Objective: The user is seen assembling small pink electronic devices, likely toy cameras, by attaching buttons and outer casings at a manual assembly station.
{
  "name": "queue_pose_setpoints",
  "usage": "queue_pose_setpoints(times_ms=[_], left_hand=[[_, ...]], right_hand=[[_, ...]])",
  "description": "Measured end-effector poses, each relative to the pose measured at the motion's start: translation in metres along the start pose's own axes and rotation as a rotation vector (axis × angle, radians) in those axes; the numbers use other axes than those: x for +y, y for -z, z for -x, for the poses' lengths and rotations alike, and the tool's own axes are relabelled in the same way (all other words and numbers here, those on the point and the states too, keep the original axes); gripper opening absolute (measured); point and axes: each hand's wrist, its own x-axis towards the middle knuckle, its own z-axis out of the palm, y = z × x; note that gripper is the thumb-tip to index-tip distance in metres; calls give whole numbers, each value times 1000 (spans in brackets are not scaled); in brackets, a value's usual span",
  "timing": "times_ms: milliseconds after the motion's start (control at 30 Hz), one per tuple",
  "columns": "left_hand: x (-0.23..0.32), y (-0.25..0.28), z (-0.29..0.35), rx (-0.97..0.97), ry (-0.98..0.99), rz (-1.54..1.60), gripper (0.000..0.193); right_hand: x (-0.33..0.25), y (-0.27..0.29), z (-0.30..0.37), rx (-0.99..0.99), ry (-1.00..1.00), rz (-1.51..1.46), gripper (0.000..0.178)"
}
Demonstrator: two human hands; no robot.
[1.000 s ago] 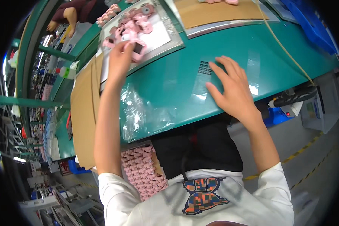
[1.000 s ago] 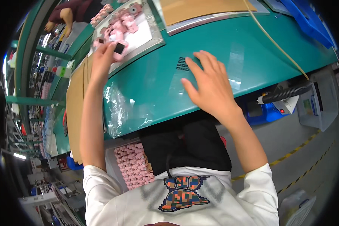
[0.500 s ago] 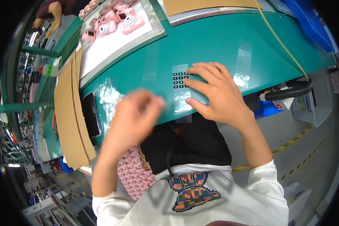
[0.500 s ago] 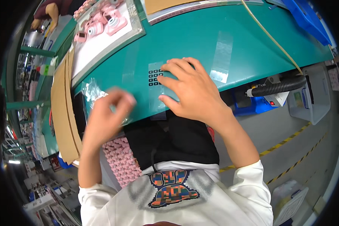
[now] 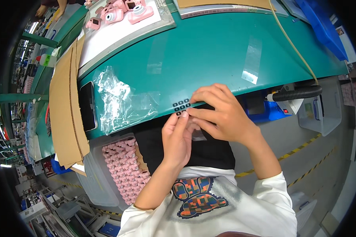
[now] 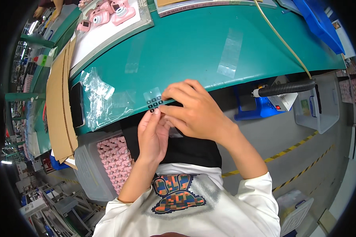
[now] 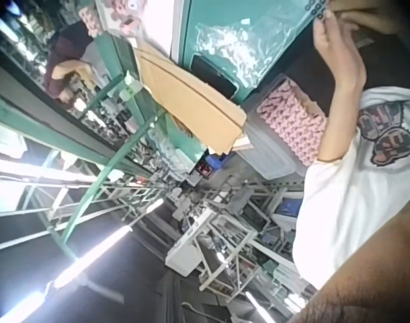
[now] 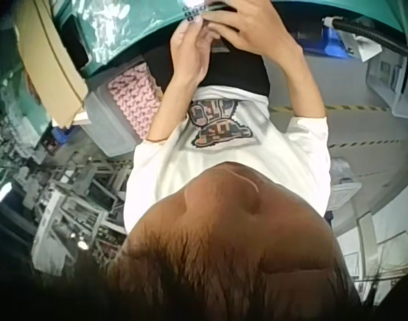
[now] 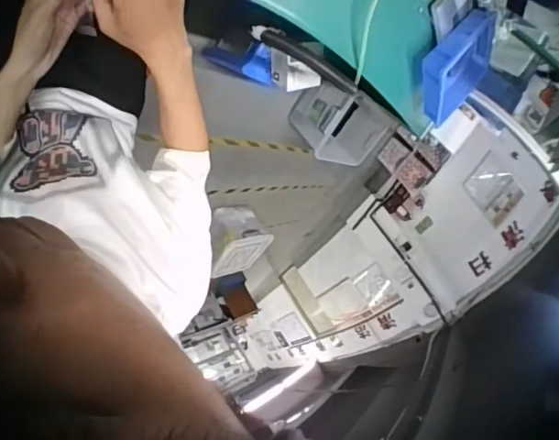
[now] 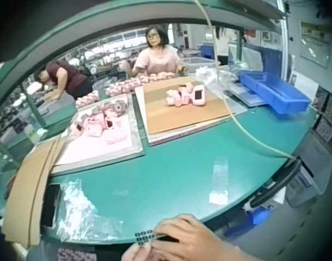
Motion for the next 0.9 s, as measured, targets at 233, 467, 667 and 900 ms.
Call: queue_pose_setpoints(times_ms=[233, 467, 667, 900], left_hand=[[18, -28, 20, -35, 82, 94, 21], [46, -44, 18, -98, 230, 208, 19], [45, -52, 18, -171, 228, 193, 19], [40, -69, 16, -127, 176, 74, 18]], right_hand=[[-14, -1, 14, 166, 36, -19, 17], [-15, 11, 0, 308, 239, 26, 19], [-23, 24, 4, 332, 181, -66, 22], [-26, 24, 16, 375, 53, -94, 24]])
